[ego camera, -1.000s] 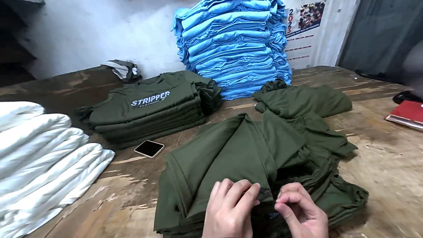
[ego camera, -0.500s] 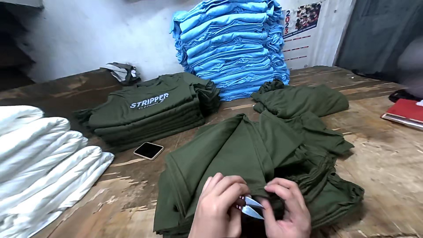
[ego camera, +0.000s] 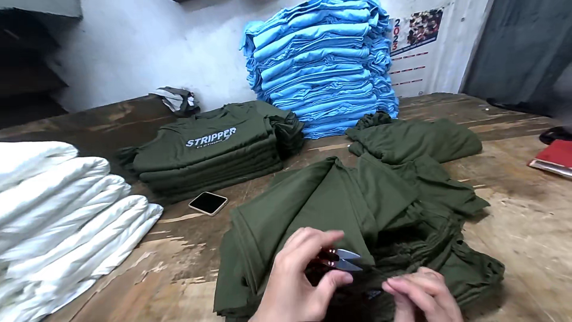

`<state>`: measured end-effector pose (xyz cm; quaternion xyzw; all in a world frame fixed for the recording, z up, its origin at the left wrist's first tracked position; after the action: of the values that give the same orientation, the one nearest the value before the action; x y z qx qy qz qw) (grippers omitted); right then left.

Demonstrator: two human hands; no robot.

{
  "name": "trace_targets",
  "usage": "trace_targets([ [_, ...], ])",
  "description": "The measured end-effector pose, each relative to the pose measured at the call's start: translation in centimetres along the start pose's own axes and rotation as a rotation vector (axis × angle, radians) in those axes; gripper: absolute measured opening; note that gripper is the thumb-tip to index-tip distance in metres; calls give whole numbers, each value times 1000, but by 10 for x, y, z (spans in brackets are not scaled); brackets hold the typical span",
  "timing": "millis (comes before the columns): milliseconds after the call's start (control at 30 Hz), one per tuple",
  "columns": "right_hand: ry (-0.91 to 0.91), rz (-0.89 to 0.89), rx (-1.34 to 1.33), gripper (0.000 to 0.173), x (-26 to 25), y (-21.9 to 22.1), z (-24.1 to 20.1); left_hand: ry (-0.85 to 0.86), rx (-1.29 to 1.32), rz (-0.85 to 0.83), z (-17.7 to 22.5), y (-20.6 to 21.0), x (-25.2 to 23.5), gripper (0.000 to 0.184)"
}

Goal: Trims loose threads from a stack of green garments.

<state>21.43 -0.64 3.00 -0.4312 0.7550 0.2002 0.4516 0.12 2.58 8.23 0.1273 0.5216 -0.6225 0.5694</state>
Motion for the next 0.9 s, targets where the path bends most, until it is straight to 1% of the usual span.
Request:
trace_targets([
  [100,13,-45,-14,6,8,-4,-3,277,-330,155,11,11,11,20],
  [167,1,-64,-26,6,12,-2,-6,414,-502,221,16,19,14,19],
  [267,-12,-72,-53,5,14,4,-10,540,-588,195,19,27,13,22],
  [367,-28,-73,-46,5,15,4,-10,604,-613,175,18,30,13,19],
  [433,-12,-91,40,13,15,1,-6,592,-628,187,18,28,14,18],
  [500,87,-98,122,25,13,-1,-1,546,-619,211,16,24,15,18],
  [533,133,-81,161,33,9,2,1,512,-604,231,15,23,14,19],
  [567,159,-75,193,44,3,6,2,479,-586,242,14,21,14,21],
  [600,163,-82,205,53,-1,11,2,459,-564,248,13,20,13,21],
  [633,151,-83,196,48,-4,17,5,450,-547,251,12,19,14,19],
  [700,116,-46,131,17,-2,21,11,425,-532,244,11,16,15,15],
  [733,92,-31,99,11,-1,18,11,391,-525,232,11,14,15,15],
  [767,79,-29,74,10,1,13,10,331,-520,199,10,10,13,18],
  [833,104,-27,37,8,6,4,8,211,-489,78,4,-1,11,27],
  [900,167,-31,10,9,9,1,12,162,-427,30,-8,-11,12,16],
])
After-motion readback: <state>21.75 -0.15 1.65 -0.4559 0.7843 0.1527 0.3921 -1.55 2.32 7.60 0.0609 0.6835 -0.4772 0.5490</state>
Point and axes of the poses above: each hand's wrist, its own x-axis away from the middle knuckle, its own y-axis out of the palm, z = x × y, the point moved 3 cm from there along -x, towards the middle knuckle, and after that the axes turned 7 degrees about y, right-handed, at the moved point
